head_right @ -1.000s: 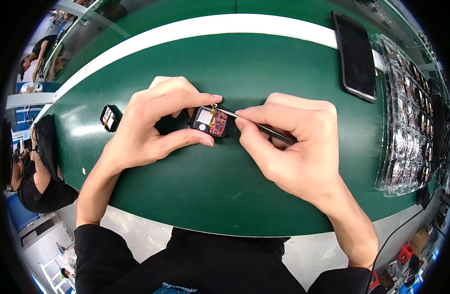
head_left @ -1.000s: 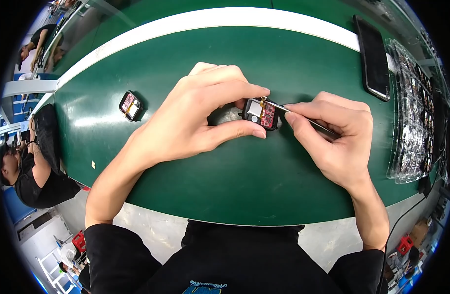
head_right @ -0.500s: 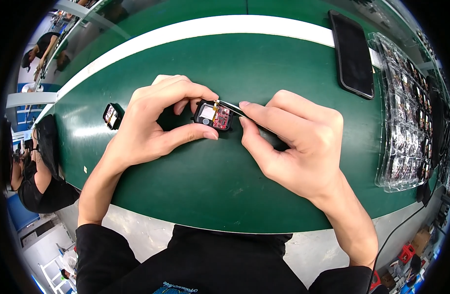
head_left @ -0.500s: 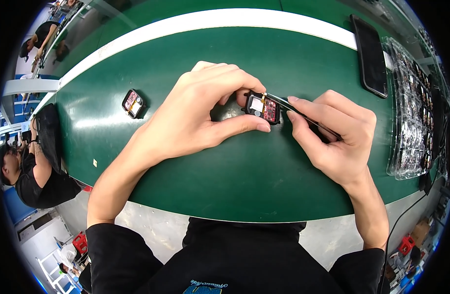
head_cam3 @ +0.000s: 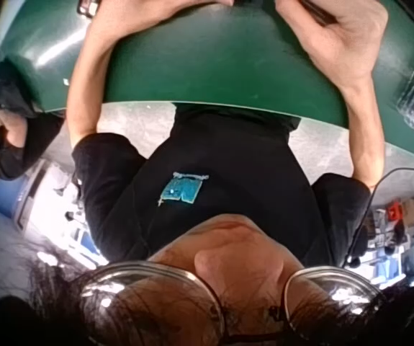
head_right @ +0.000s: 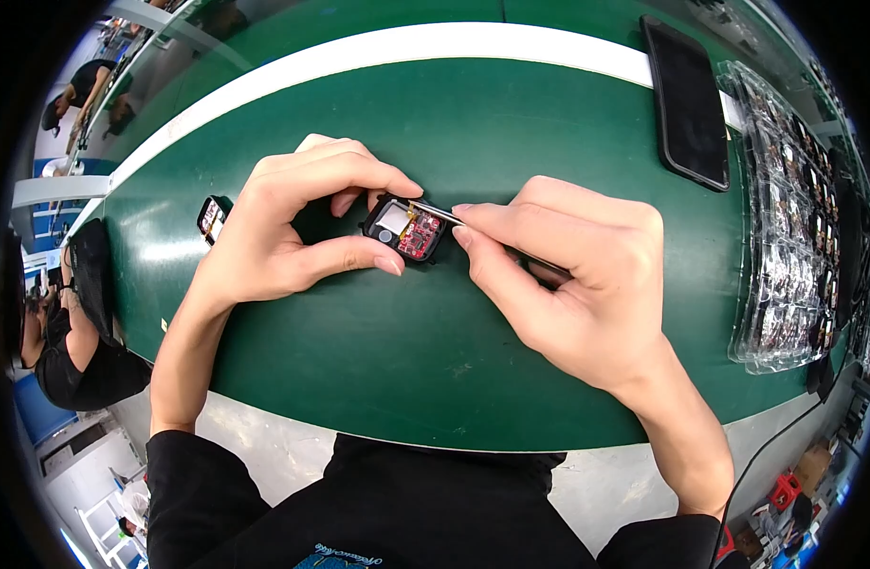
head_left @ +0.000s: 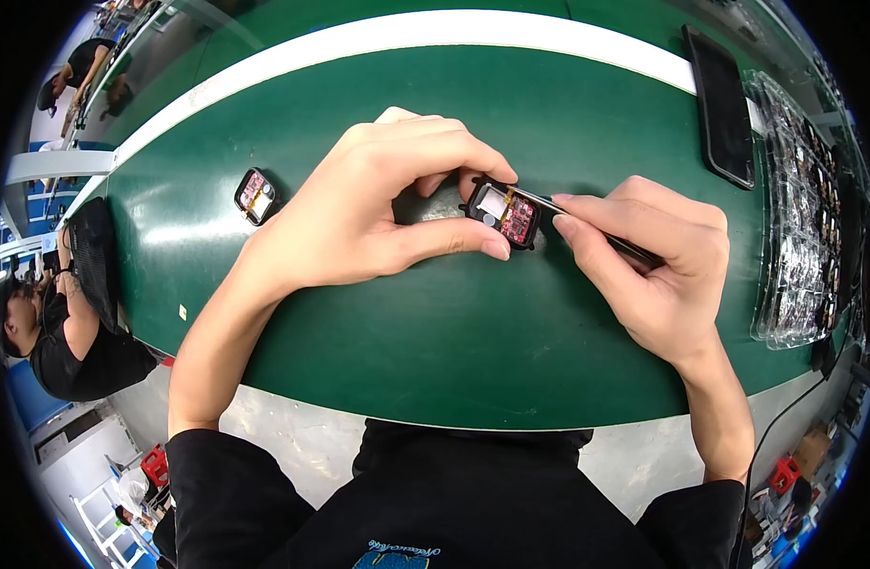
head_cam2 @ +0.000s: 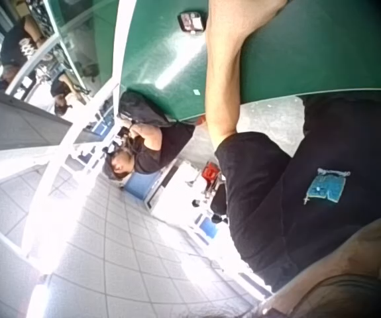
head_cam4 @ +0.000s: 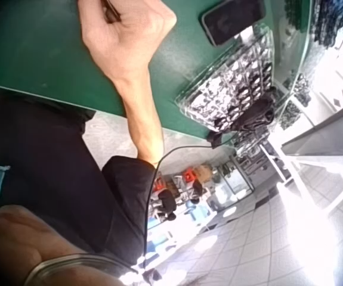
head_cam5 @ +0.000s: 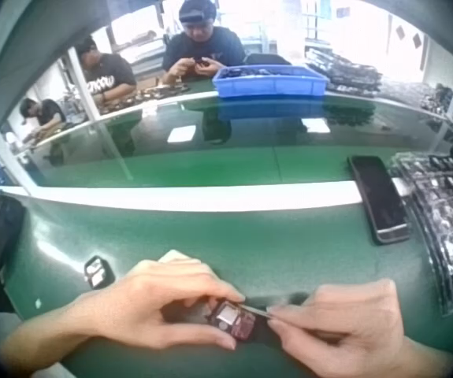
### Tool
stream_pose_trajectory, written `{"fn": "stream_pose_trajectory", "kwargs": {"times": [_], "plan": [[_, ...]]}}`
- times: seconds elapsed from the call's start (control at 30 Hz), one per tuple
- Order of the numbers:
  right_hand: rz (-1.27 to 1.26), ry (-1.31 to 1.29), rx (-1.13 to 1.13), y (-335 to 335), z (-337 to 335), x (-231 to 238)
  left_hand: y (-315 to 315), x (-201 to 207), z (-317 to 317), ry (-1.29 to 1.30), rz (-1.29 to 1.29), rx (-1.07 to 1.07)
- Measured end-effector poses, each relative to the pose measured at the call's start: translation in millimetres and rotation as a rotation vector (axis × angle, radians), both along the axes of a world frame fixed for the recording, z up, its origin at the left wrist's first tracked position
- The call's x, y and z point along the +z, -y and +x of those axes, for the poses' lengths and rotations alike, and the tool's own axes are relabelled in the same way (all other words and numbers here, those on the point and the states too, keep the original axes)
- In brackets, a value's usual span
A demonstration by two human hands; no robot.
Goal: Manually assemble components into an electronic housing using tweezers and pick-and-place movements.
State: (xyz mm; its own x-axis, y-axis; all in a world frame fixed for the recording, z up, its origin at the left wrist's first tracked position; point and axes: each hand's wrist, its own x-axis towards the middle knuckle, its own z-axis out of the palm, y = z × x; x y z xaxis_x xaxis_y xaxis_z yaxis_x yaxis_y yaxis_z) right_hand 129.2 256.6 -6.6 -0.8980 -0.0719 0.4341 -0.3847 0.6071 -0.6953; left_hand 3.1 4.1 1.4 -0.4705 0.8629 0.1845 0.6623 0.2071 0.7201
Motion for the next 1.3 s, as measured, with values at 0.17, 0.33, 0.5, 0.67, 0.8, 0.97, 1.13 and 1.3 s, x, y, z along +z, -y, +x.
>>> {"fn": "stream_pose_trajectory", "kwargs": {"times": [0.17,0.33,0.5,0.67,0.8,0.97,1.13,1.3], "plan": [[-0.107,0.124,0.017,-1.6,-0.4,6.1,3.5,-1.6,-5.2,0.024,-0.005,-0.032],[-0.113,0.151,0.012,-1.0,-0.3,5.8,3.3,-2.2,-5.3,0.020,0.005,-0.042],[-0.103,0.177,0.013,-0.9,1.0,5.7,3.4,-1.0,-4.8,0.015,-0.022,-0.031],[-0.110,0.160,0.013,0.8,-0.9,4.6,1.8,-1.4,-5.0,-0.022,-0.012,-0.042],[-0.099,0.179,0.005,0.9,-0.3,5.3,1.2,3.1,-3.0,-0.045,-0.023,-0.055],[-0.084,0.188,0.012,0.4,0.5,4.5,2.8,-2.9,-3.7,-0.088,0.013,-0.075],[-0.124,0.205,-0.015,0.0,1.0,4.7,1.9,-2.1,-4.0,-0.095,0.014,-0.084],[-0.111,0.191,-0.015,0.2,1.1,5.1,1.3,-3.3,-4.3,-0.079,0.042,-0.086]]}}
